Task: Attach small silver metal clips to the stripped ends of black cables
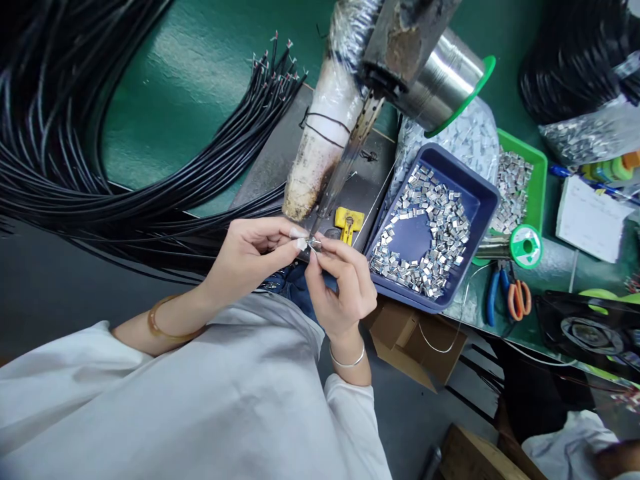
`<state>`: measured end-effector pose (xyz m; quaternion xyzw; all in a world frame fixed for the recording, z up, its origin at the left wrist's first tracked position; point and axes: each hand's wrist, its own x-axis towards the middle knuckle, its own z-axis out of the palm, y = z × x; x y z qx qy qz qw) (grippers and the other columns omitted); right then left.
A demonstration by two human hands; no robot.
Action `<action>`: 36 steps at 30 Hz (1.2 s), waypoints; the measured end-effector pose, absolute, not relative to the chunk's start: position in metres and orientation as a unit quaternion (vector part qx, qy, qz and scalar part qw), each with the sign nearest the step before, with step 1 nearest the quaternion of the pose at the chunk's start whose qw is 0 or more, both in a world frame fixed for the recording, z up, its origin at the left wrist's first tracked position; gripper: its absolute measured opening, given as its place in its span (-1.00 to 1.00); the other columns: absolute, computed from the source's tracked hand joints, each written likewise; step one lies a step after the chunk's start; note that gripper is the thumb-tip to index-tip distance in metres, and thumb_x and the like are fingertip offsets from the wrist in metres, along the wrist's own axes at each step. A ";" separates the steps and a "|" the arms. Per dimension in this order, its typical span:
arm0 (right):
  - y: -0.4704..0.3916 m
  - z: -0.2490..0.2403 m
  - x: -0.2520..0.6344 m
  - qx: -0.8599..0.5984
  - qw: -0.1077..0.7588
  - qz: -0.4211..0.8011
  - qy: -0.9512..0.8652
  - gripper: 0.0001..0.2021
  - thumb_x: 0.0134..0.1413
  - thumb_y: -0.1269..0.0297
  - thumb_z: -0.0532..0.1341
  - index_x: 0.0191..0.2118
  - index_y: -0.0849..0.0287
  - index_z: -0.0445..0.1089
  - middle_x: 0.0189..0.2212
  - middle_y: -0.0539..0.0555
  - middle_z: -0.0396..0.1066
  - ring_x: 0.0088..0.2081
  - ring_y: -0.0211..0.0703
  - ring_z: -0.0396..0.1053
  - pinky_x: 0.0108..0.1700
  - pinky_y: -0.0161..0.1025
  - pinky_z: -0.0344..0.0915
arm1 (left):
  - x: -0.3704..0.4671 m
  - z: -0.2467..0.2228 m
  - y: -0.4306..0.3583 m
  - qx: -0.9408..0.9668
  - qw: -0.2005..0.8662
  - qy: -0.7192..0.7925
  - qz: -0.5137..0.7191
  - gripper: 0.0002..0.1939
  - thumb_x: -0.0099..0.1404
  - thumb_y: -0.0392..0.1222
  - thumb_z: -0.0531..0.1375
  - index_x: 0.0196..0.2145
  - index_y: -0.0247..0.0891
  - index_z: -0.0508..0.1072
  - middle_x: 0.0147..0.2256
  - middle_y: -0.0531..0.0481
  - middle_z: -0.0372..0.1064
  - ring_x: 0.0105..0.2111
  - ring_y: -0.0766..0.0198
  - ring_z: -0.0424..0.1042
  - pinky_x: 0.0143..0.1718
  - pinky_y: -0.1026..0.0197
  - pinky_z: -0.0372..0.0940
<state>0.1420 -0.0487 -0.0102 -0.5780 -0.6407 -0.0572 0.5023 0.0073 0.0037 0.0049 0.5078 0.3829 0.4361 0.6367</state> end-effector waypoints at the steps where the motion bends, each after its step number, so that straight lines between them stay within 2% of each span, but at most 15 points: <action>1: -0.050 -0.011 0.143 -0.573 0.502 -0.054 -0.646 -0.86 0.11 0.45 0.33 -0.26 0.07 0.41 -0.21 0.01 0.57 -0.20 -0.18 0.58 -0.20 -0.16 0.58 | 0.006 0.004 0.004 0.510 0.639 0.382 0.431 -0.92 0.19 -0.27 0.28 -0.41 -0.33 0.56 -0.50 0.04 0.43 -0.52 0.44 0.31 -0.49 0.39 0.25; 6: -0.053 -0.014 0.144 -0.556 0.506 -0.022 -0.659 -0.86 0.13 0.44 0.31 -0.25 0.07 0.38 -0.22 0.02 0.58 -0.20 -0.18 0.59 -0.20 -0.18 0.58 | 0.001 0.001 0.002 0.527 0.639 0.377 0.415 -0.89 0.23 -0.24 0.26 -0.40 -0.31 0.58 -0.47 0.02 0.47 -0.52 0.42 0.33 -0.48 0.37 0.25; 9: -0.054 -0.013 0.146 -0.536 0.569 0.057 -0.621 -0.85 0.19 0.46 0.26 -0.17 0.07 0.36 -0.26 -0.01 0.58 -0.25 -0.17 0.61 -0.24 -0.16 0.60 | -0.004 0.001 -0.001 0.573 0.617 0.374 0.389 -0.90 0.21 -0.31 0.24 -0.42 -0.32 0.57 -0.62 0.11 0.29 -0.62 0.47 0.15 -0.60 0.36 0.08; 11: -0.055 -0.012 0.148 -0.512 0.624 0.080 -0.584 -0.83 0.22 0.46 0.23 -0.12 0.07 0.33 -0.32 -0.04 0.57 -0.33 -0.18 0.61 -0.33 -0.16 0.60 | -0.010 0.002 -0.001 0.632 0.585 0.350 0.368 -0.89 0.19 -0.35 0.23 -0.46 -0.32 0.56 -0.63 0.11 0.28 -0.62 0.44 0.17 -0.58 0.33 0.10; 13: -0.056 -0.012 0.151 -0.500 0.666 0.049 -0.552 -0.84 0.24 0.42 0.22 -0.10 0.07 0.33 -0.40 -0.09 0.54 -0.43 -0.20 0.58 -0.42 -0.18 0.59 | -0.018 0.004 0.000 0.694 0.526 0.321 0.371 -0.90 0.19 -0.36 0.24 -0.46 -0.29 0.56 -0.53 0.04 0.43 -0.51 0.36 0.33 -0.43 0.26 0.27; 15: -0.056 -0.012 0.155 -0.501 0.680 -0.005 -0.535 -0.88 0.25 0.35 0.24 -0.12 0.07 0.34 -0.47 -0.12 0.49 -0.49 -0.21 0.55 -0.47 -0.19 0.57 | -0.028 0.005 0.005 0.739 0.433 0.335 0.393 -0.95 0.19 -0.28 0.29 -0.37 -0.23 0.58 -0.35 -0.02 0.54 -0.31 0.24 0.47 -0.18 0.13 0.36; 17: -0.057 -0.011 0.157 -0.523 0.666 -0.040 -0.531 -0.91 0.26 0.28 0.24 -0.15 0.05 0.33 -0.50 -0.13 0.46 -0.52 -0.20 0.53 -0.51 -0.18 0.56 | -0.040 0.004 0.011 0.755 0.321 0.404 0.405 -0.77 0.17 -0.14 0.36 -0.19 -0.17 0.58 -0.11 -0.09 0.54 -0.05 0.06 0.45 0.06 -0.04 0.30; 19: -0.058 -0.011 0.158 -0.547 0.643 -0.055 -0.533 -0.91 0.27 0.22 0.23 -0.16 0.02 0.31 -0.50 -0.13 0.45 -0.53 -0.19 0.53 -0.55 -0.17 0.53 | -0.052 0.001 0.019 0.752 0.231 0.475 0.394 -0.46 0.07 0.03 0.45 -0.01 -0.15 0.52 0.11 -0.15 0.42 0.20 -0.16 0.26 0.20 -0.16 0.16; 21: -0.059 -0.010 0.157 -0.560 0.630 -0.060 -0.534 -0.92 0.28 0.21 0.22 -0.17 0.00 0.29 -0.49 -0.13 0.46 -0.53 -0.19 0.53 -0.56 -0.17 0.52 | -0.064 -0.006 0.029 0.745 0.188 0.520 0.372 -0.25 0.01 0.16 0.47 0.10 -0.17 0.44 0.17 -0.18 0.35 0.28 -0.27 0.11 0.26 -0.18 0.07; 24: -0.060 -0.008 0.153 -0.544 0.635 -0.051 -0.546 -0.91 0.26 0.27 0.24 -0.18 0.03 0.30 -0.47 -0.13 0.49 -0.51 -0.21 0.54 -0.52 -0.19 0.54 | -0.076 -0.022 0.047 0.725 0.165 0.567 0.355 -0.14 -0.01 0.27 0.44 0.14 -0.22 0.39 0.05 -0.16 0.42 0.19 -0.22 0.22 0.21 -0.09 0.10; 27: -0.062 -0.005 0.151 -0.530 0.637 -0.031 -0.559 -0.91 0.25 0.33 0.24 -0.16 0.07 0.32 -0.49 -0.15 0.46 -0.55 -0.27 0.50 -0.58 -0.30 0.46 | -0.082 -0.030 0.065 0.701 0.163 0.594 0.360 -0.33 0.06 0.20 0.42 0.01 -0.25 0.48 -0.24 -0.06 0.50 0.03 -0.07 0.36 0.13 -0.01 0.16; 30: -0.067 0.001 0.153 -0.512 0.637 -0.070 -0.572 -0.93 0.23 0.32 0.25 -0.17 0.05 0.38 -0.54 -0.18 0.32 -0.67 -0.37 0.30 -0.71 -0.35 0.18 | -0.088 -0.021 0.070 0.687 0.160 0.623 0.338 -0.50 0.04 0.12 0.45 -0.18 -0.31 0.59 -0.45 -0.03 0.46 -0.13 -0.03 0.42 0.04 -0.01 0.20; 33: -0.077 0.009 0.161 -0.482 0.648 -0.165 -0.567 -0.92 0.20 0.25 0.28 -0.18 -0.02 0.42 -0.54 -0.17 0.23 -0.72 -0.42 0.08 -0.71 -0.29 0.04 | -0.102 -0.004 0.059 0.683 0.117 0.629 0.353 -0.53 0.08 0.12 0.43 -0.15 -0.25 0.64 -0.47 0.01 0.47 -0.35 0.12 0.40 -0.13 0.06 0.25; 34: -0.081 0.013 0.165 -0.495 0.640 -0.187 -0.557 -0.90 0.20 0.22 0.28 -0.16 -0.04 0.42 -0.51 -0.16 0.25 -0.72 -0.43 0.06 -0.70 -0.28 0.04 | -0.107 0.000 0.053 0.693 0.111 0.614 0.362 -0.56 0.12 0.13 0.40 -0.14 -0.20 0.65 -0.46 0.02 0.48 -0.41 0.17 0.37 -0.19 0.09 0.25; 36: -0.089 0.021 0.173 -0.568 0.588 -0.176 -0.548 -0.82 0.21 0.19 0.26 -0.08 -0.04 0.37 -0.44 -0.12 0.32 -0.69 -0.39 0.19 -0.66 -0.27 0.13 | -0.115 0.002 0.044 0.718 0.133 0.580 0.361 -0.58 0.21 0.12 0.35 -0.06 -0.15 0.63 -0.38 0.04 0.53 -0.39 0.19 0.38 -0.20 0.12 0.23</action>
